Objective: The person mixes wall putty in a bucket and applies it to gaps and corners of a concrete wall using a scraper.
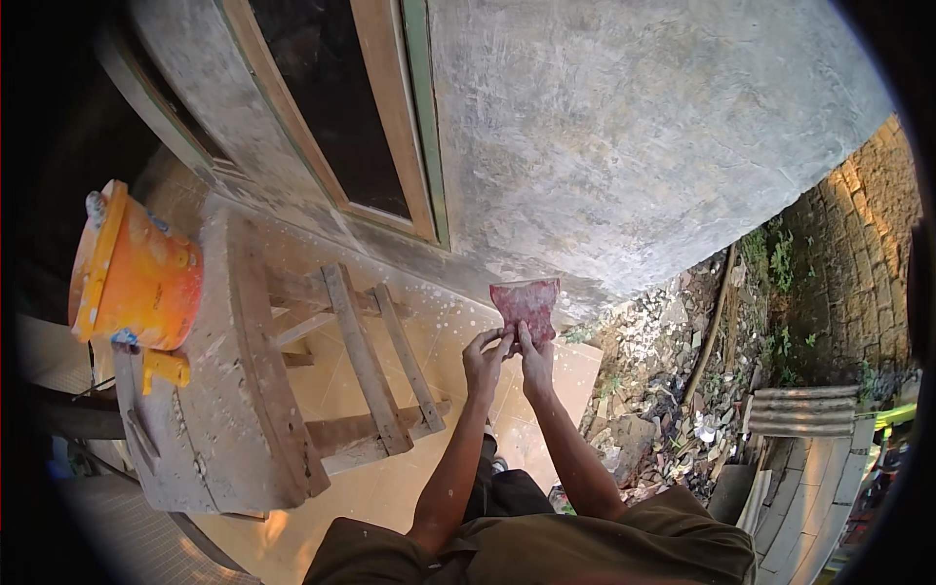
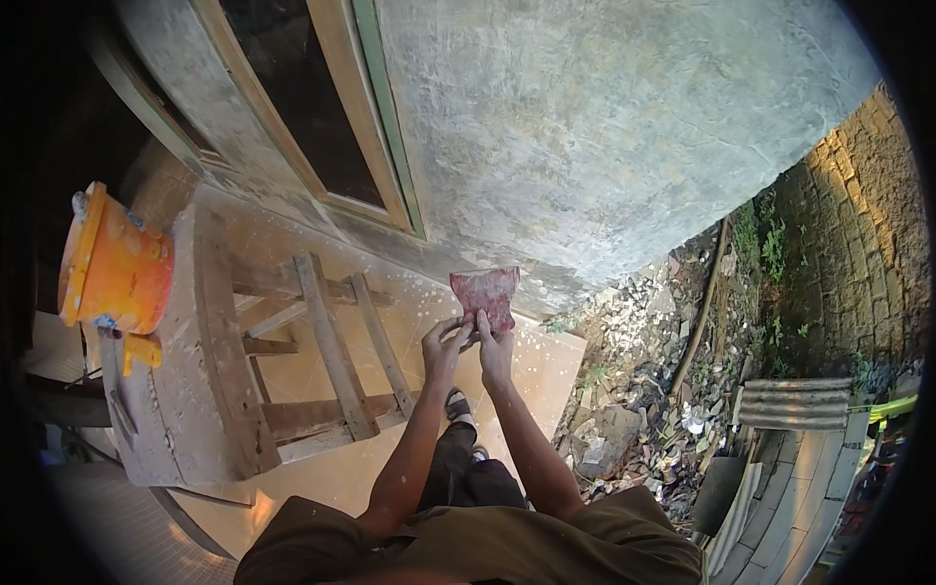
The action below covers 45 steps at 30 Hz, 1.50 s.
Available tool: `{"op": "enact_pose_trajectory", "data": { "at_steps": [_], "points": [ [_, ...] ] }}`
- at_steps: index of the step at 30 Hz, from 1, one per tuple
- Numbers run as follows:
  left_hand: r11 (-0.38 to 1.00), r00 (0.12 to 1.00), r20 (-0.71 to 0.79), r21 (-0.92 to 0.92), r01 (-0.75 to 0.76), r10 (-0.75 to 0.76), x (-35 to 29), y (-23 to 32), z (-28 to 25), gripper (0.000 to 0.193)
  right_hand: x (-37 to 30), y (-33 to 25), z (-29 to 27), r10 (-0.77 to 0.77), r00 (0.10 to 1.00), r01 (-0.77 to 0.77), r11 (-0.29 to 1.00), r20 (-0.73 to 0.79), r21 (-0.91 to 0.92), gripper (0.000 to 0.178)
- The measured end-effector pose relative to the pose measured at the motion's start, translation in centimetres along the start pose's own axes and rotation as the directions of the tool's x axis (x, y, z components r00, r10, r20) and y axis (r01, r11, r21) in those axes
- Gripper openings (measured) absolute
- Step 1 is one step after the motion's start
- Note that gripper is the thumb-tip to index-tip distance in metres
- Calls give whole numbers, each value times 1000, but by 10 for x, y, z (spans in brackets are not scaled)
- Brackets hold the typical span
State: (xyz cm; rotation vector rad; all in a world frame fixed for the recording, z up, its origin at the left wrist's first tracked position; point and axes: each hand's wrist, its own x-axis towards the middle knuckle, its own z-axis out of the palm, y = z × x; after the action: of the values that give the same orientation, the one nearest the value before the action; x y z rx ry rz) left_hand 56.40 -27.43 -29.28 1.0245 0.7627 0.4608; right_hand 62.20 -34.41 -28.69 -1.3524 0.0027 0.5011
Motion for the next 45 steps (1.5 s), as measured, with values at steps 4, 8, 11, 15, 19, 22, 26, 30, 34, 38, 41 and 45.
{"op": "enact_pose_trajectory", "data": {
  "at_steps": [4, 8, 11, 15, 19, 22, 26, 30, 34, 38, 41, 45],
  "points": [
    [990, 997, 5, 117, -83, 83, -94, 7, -32, 25, -101, -22, -28, -87, 995, 96, 972, 53, -215, 20],
    [989, 999, 24, 139, -44, 41, -176, 28, -58, 28, -182, -37, -32, -126, 981, 129, 992, 147, -12, 18],
    [998, 993, 117, 65, 21, -29, -232, 58, -68, 27, -226, -43, -35, -61, 972, 81, 994, 228, -79, 17],
    [963, 974, 147, 184, -197, 171, -281, 82, -102, 23, -288, -68, -7, -117, 947, 110, 993, 298, 42, 13],
    [954, 957, -6, 75, -290, 291, -319, 109, -134, 21, -327, -73, 28, -122, 935, 88, 989, 334, 116, 12],
    [923, 927, -25, 107, -370, 374, -335, 137, -162, 24, -348, -78, 60, -111, 934, 125, 992, 340, -21, 11],
    [894, 900, 126, 122, -431, 417, -346, 182, -202, 24, -369, -92, 110, -201, 920, 126, 965, 336, 230, 15],
    [889, 869, 390, 213, -406, 303, -367, 247, -268, 22, -364, -110, 155, -330, 892, 220, 913, 307, 343, 20],
    [735, 817, 382, 374, -565, 433, -375, 313, -350, 13, -345, -120, 188, -448, 840, 347, 877, 306, 332, 19],
    [531, 695, 321, 467, -707, 643, -362, 376, -419, 11, -334, -129, 216, -538, 822, 483, 832, 187, 274, 13],
    [434, 635, 259, 543, -719, 727, -337, 431, -430, 12, -320, -153, 225, -905, 234, 924, 93, 354, -371, 11],
    [128, 535, 397, 703, -700, 746, -272, 488, -425, 14, -314, -176, 242, -869, -96, 893, -291, 485, -344, 26]
  ]
}}
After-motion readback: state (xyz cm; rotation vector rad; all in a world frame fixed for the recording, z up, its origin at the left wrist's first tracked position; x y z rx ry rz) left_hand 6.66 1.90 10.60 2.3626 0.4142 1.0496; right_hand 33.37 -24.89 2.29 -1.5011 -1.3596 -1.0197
